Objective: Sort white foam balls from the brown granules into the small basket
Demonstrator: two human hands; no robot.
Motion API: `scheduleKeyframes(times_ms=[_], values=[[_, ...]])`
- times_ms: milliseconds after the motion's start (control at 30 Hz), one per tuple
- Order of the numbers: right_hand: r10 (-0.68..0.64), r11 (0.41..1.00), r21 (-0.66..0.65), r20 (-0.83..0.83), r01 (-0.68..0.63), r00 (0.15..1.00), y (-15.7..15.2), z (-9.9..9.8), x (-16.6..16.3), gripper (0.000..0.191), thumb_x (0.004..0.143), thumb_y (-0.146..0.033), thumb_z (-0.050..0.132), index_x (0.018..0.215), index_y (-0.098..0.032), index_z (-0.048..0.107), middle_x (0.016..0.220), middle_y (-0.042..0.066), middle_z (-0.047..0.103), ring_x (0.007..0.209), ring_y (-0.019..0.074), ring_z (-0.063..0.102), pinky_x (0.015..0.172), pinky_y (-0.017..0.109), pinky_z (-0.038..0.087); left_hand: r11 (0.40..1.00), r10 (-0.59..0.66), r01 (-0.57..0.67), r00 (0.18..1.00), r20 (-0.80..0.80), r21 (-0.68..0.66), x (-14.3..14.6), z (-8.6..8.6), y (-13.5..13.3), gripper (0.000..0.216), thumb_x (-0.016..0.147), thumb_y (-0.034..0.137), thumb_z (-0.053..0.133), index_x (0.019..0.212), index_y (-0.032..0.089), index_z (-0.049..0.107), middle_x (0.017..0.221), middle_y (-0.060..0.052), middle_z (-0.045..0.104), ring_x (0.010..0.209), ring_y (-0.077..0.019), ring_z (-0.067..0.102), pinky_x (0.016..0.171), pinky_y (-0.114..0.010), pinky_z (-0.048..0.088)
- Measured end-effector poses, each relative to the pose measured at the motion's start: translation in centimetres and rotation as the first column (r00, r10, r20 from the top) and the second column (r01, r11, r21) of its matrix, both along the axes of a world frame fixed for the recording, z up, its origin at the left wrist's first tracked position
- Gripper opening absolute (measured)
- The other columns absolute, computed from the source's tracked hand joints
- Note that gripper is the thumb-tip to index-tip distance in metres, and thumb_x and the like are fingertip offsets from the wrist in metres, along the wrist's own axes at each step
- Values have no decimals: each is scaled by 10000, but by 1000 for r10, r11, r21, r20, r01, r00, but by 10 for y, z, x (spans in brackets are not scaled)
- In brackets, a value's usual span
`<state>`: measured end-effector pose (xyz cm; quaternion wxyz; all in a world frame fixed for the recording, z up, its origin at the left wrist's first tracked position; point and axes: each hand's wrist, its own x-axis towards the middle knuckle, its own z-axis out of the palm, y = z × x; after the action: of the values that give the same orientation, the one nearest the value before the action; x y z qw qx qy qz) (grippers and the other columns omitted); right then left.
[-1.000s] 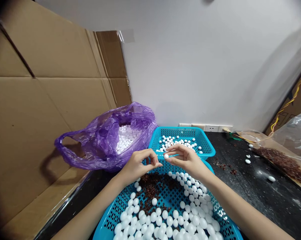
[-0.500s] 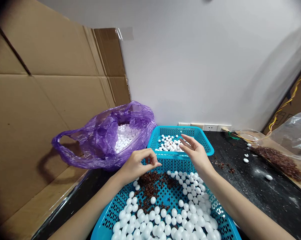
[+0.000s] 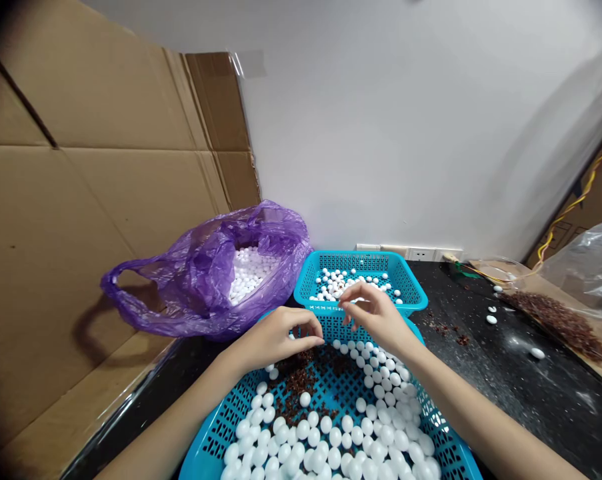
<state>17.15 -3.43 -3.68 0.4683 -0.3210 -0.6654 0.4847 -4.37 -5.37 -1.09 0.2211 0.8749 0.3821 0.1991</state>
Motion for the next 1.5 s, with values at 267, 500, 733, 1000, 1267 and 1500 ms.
scheduleKeyframes(times_ms=[267,500,733,1000,1267,1500], values=[[75,977,130,535,-170,841,-9,-3,0,135,799,-135,544,790,-218,650,665,-19,642,425,116,542,435,230,381,998,-50,42,984,-170,-50,-4,-7,1,115,813,246,570,844,209,674,819,15,695,745,-136,624,708,-216,436],[-26,947,248,695,-205,719,-4,-9,3,277,720,-59,557,811,-268,713,780,-18,696,551,173,579,492,266,370,992,-66,38,970,-235,-120,-7,-8,2,134,736,211,647,863,199,687,860,-6,647,684,-119,582,601,-198,428],[-55,947,255,729,-196,683,-4,-12,5,261,732,-90,573,842,-277,718,806,-12,695,577,182,576,516,272,379,991,-53,19,964,-260,-134,-6,-8,3,160,722,269,691,868,204,685,856,0,627,713,-130,561,600,-204,408],[-31,948,241,716,-206,698,-6,-9,3,186,747,-121,604,815,-262,705,754,-20,689,551,168,567,504,265,373,993,-86,57,956,-279,-107,-9,-12,5,116,812,266,606,876,224,693,889,-8,618,869,-162,583,743,-233,423],[58,930,249,630,-272,774,-11,3,-2,134,816,-147,599,866,-253,665,814,-24,664,610,145,576,539,250,408,995,-58,31,953,-298,-97,-7,-10,3,88,762,200,641,839,206,682,893,-1,627,858,-164,595,745,-243,439],[115,920,231,612,-316,782,-10,1,0,122,836,-152,605,875,-254,659,818,-35,659,633,139,576,539,238,413,995,-55,27,949,-309,-93,-7,-7,2,108,754,145,614,822,198,679,888,-6,632,841,-160,601,742,-245,446]])
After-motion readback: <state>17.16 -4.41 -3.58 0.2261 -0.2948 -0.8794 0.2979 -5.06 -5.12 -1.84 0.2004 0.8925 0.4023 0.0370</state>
